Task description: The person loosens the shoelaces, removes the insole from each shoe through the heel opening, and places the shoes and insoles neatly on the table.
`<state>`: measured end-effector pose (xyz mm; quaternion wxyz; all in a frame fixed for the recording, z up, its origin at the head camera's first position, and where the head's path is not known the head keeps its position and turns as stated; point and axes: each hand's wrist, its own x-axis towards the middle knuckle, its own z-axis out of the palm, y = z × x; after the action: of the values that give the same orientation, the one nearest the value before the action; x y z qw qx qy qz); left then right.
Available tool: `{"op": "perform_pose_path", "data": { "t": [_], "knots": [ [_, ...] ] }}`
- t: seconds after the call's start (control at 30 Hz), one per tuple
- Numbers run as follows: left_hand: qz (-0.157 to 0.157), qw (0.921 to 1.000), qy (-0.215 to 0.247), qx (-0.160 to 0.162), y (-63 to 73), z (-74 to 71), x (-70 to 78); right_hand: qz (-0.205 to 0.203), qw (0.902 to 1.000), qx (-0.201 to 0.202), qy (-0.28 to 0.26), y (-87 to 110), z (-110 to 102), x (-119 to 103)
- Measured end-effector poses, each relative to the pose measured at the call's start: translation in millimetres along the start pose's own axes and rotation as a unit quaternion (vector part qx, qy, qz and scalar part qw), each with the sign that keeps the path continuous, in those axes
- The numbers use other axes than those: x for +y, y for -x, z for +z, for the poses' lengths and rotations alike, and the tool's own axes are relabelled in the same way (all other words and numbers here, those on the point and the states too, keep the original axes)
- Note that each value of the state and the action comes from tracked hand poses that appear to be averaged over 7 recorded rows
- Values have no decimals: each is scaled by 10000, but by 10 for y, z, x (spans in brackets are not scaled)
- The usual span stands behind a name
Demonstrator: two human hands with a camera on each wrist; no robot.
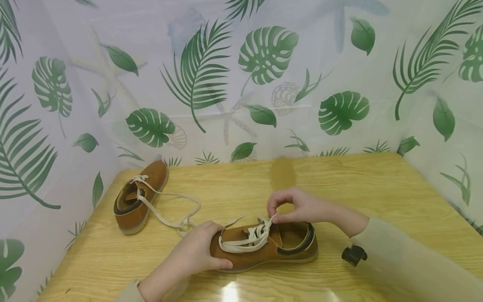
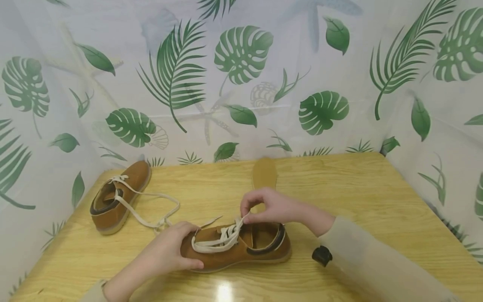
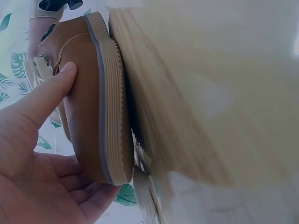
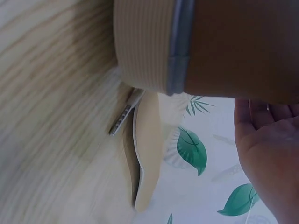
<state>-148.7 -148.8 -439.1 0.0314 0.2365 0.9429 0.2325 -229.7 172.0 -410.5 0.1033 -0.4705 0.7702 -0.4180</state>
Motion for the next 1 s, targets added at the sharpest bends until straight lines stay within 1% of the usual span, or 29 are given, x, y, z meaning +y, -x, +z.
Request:
{"op": "perform_pose_path", "data": {
  "t": [0.23, 0.37, 0.6, 0.7, 0.87, 1.0],
  "knots": [
    [14, 10000, 46, 27, 5, -2, 11, 170, 9998, 133, 11, 38, -45, -36],
    [9, 10000, 21, 40, 3, 3, 16, 208, 9996, 164, -129, 62, -58, -24],
    [-31, 10000, 13, 87, -10, 8, 22, 576, 9971, 242, -443, 89, -108, -31],
    [-55, 10000, 6, 73, -10, 6, 32, 640, 9960, 268, -565, 101, -131, -34],
    [-40, 9999, -37, 93, -11, 13, 40, 675, 9954, 353, -587, 113, -165, -63],
    [-26, 9999, -35, 137, -9, 18, 47, 821, 9938, 549, -506, 130, -204, -103]
  ]
}}
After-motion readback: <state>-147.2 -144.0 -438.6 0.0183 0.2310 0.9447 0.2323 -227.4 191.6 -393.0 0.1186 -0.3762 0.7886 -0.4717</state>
